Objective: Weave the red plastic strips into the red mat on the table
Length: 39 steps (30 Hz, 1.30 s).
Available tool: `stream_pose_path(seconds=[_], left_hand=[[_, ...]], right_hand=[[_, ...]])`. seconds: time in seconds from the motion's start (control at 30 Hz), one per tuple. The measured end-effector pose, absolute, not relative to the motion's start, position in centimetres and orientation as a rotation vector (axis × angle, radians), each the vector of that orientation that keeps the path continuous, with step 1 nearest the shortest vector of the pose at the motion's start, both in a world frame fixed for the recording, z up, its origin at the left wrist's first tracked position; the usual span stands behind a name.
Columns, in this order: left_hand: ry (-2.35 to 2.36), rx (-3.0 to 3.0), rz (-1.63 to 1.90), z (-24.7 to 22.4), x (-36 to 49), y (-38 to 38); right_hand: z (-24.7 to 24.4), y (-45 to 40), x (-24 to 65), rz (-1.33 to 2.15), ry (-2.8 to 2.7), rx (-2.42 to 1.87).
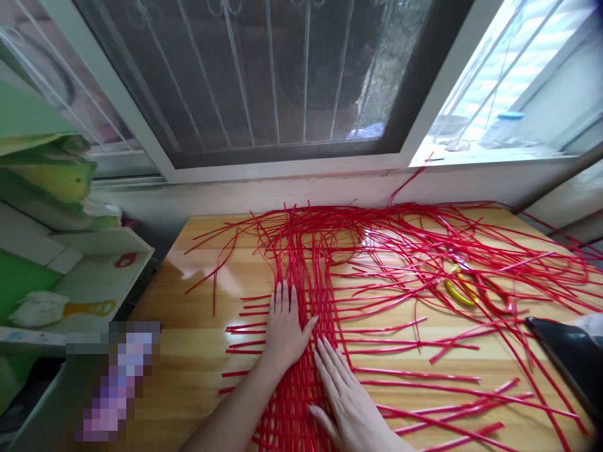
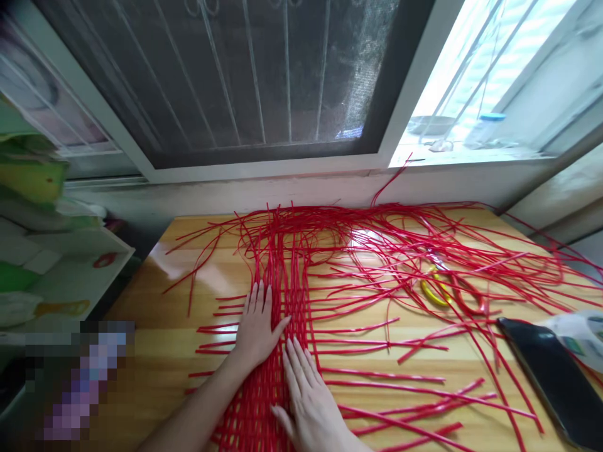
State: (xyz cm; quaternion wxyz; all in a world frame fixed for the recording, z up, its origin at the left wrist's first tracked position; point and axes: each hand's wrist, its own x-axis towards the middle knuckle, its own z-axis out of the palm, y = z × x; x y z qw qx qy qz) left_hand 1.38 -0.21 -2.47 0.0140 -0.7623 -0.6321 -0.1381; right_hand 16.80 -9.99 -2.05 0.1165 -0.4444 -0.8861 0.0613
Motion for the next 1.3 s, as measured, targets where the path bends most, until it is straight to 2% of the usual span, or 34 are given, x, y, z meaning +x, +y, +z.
stream_pose_path(seconds=[0.87, 1.1, 1.3], left_hand=[[-1.81, -2.499, -0.503, -1.2, 1.1, -0.7], [-1.827, -2.484, -0.495, -1.6, 1.3, -0.8], [-1.719, -2.532, -0.462, -0.9, 1.5, -0.6]], right_hand=[[-2.2, -9.9, 17.3, 0.093, -2.654, -1.24], [-2.4, -10.0, 17.3, 0.044, -2.509, -1.403], [-2.7, -9.8, 17.3, -0.006, -2.548, -1.376]])
